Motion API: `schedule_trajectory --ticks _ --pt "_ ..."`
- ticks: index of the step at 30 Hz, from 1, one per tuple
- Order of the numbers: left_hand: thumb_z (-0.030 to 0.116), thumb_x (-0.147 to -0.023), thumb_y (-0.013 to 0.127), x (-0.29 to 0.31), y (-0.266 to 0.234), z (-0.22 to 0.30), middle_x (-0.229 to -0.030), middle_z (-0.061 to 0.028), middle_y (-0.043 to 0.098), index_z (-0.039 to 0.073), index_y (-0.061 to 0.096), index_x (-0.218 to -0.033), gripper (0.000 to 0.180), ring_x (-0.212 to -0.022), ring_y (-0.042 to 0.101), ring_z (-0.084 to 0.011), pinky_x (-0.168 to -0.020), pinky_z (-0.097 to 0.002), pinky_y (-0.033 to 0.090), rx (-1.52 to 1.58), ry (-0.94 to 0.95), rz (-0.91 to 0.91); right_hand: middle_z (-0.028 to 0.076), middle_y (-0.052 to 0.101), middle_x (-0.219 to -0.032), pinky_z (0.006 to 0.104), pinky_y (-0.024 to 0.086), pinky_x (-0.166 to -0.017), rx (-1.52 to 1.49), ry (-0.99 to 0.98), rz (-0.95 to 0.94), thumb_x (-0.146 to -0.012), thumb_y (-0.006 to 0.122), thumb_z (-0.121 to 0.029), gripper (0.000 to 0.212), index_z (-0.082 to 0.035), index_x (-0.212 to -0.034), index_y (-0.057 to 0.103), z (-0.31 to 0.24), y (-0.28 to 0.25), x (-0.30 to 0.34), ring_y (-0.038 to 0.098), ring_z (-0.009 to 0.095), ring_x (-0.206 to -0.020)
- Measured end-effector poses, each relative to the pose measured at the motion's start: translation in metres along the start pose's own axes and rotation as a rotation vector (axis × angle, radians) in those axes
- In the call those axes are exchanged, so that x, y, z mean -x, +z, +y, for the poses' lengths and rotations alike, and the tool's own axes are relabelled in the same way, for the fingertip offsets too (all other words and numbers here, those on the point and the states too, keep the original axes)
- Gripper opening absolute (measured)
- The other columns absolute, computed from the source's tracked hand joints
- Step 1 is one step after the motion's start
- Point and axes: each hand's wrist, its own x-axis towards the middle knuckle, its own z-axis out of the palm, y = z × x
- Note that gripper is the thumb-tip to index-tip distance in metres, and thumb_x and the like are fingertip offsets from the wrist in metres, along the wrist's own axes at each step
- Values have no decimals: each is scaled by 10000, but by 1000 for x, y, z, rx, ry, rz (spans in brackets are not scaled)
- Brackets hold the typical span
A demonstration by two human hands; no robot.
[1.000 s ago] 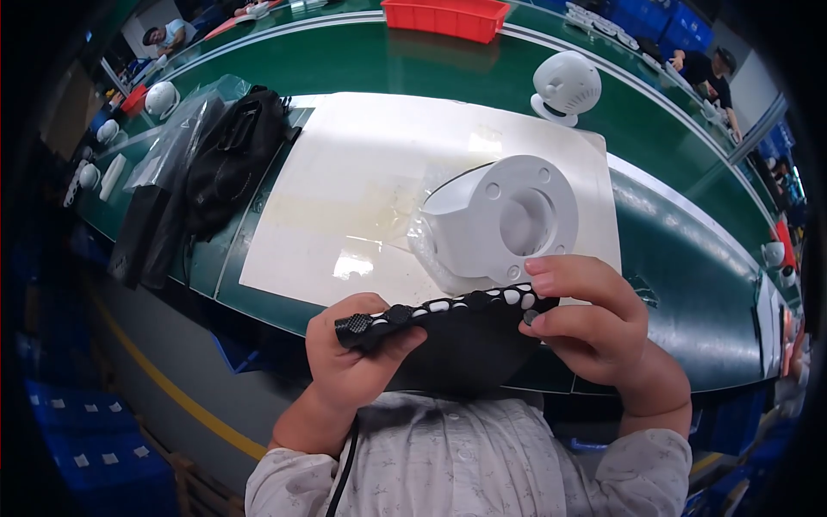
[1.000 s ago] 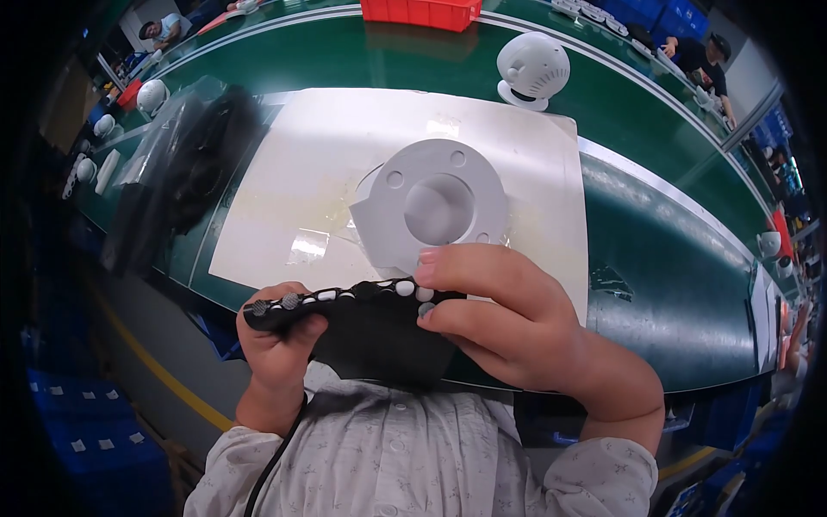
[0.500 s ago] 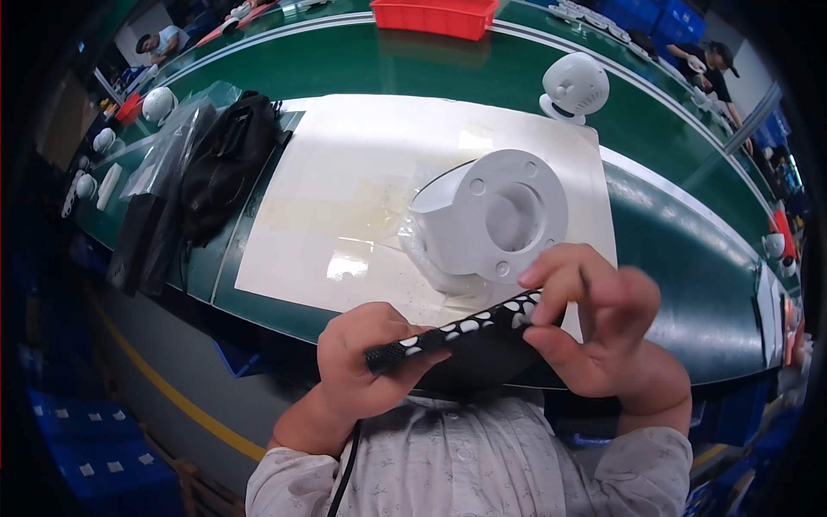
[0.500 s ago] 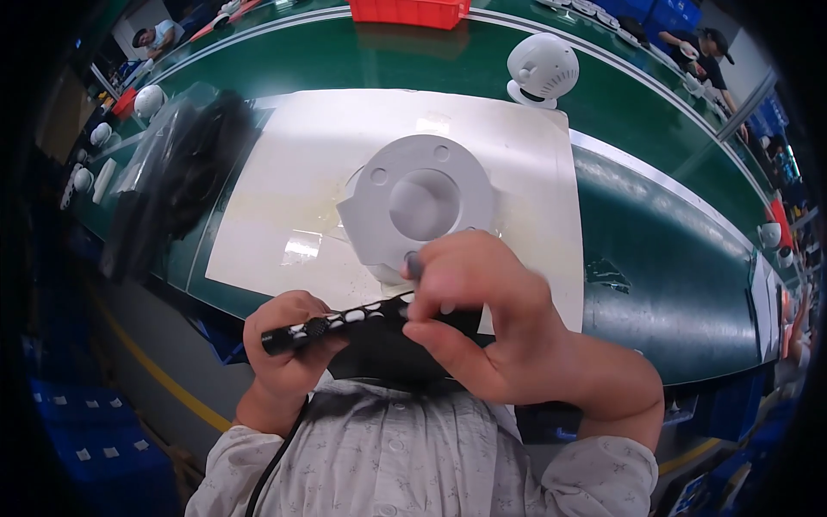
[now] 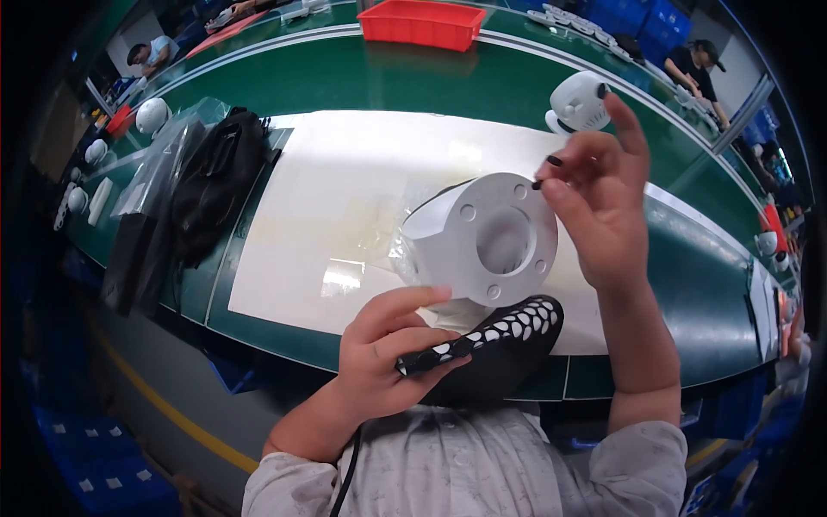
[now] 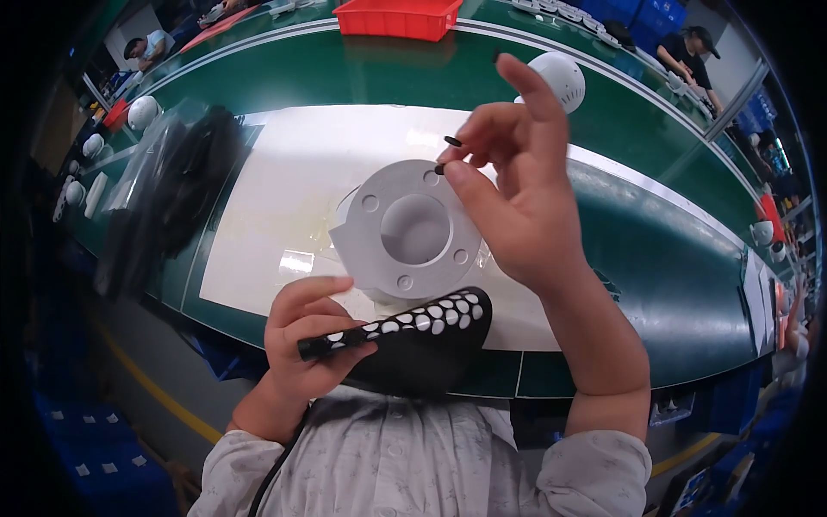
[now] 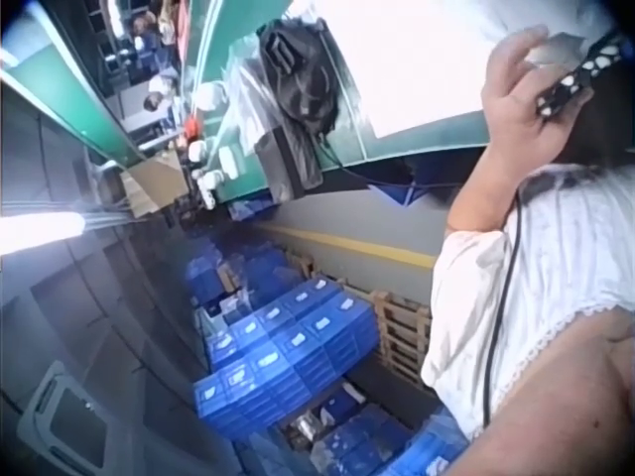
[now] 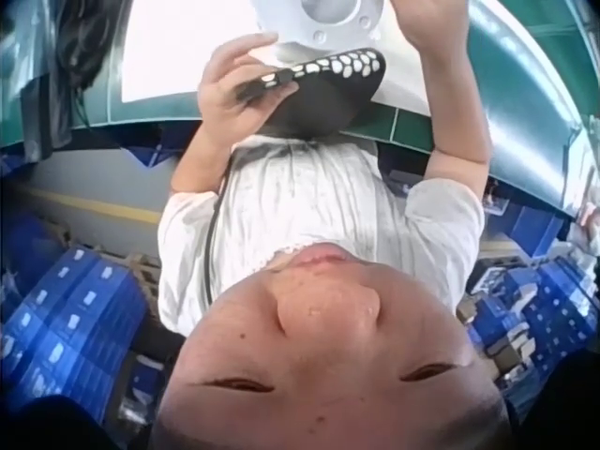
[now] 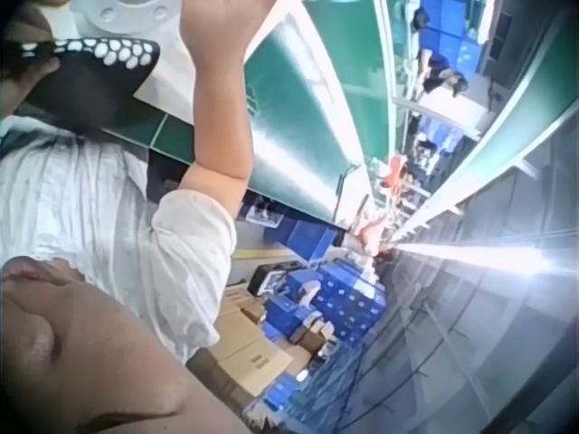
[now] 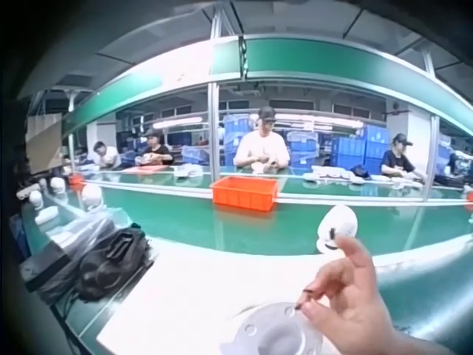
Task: Assembling components of a white plastic electronic housing at an industrial workstation.
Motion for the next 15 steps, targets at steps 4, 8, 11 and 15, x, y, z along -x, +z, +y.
schedule_trajectory --ticks 4,8,11,15 --pt "-24 -538 730 2 1 -14 -1118 -179 501 17 584 -829 327 -671 589 -171 -575 -233 467 11 5 -10 54 440 -893 255 397 -779 74 69 -44 -734 470 81 703 -110 -1311 116 10 -1 0 475 117 -816" --pt "-17 -553 717 3 0 -21 -1134 -182 497 24 589 -845 321 -890 585 -239 -662 -259 486 19 10 -15 70 455 -921 253 396 -771 273 -19 -84 -731 489 83 714 -117 -1308 120 6 2 2 517 128 -779" --pt "-9 -556 714 1 -1 -21 -1129 -170 504 24 592 -840 312 -909 579 -260 -700 -273 486 40 -24 -39 69 513 -933 242 396 -677 398 -150 -16 -708 525 99 649 -86 -1262 242 0 8 4 535 124 -776" --pt "-5 -550 716 1 0 -23 -1130 -163 505 21 594 -836 312 -904 580 -262 -714 -278 486 46 -26 -26 121 529 -1027 268 418 -643 687 -433 -28 -612 553 154 650 -53 -1188 336 9 10 7 557 218 -772"
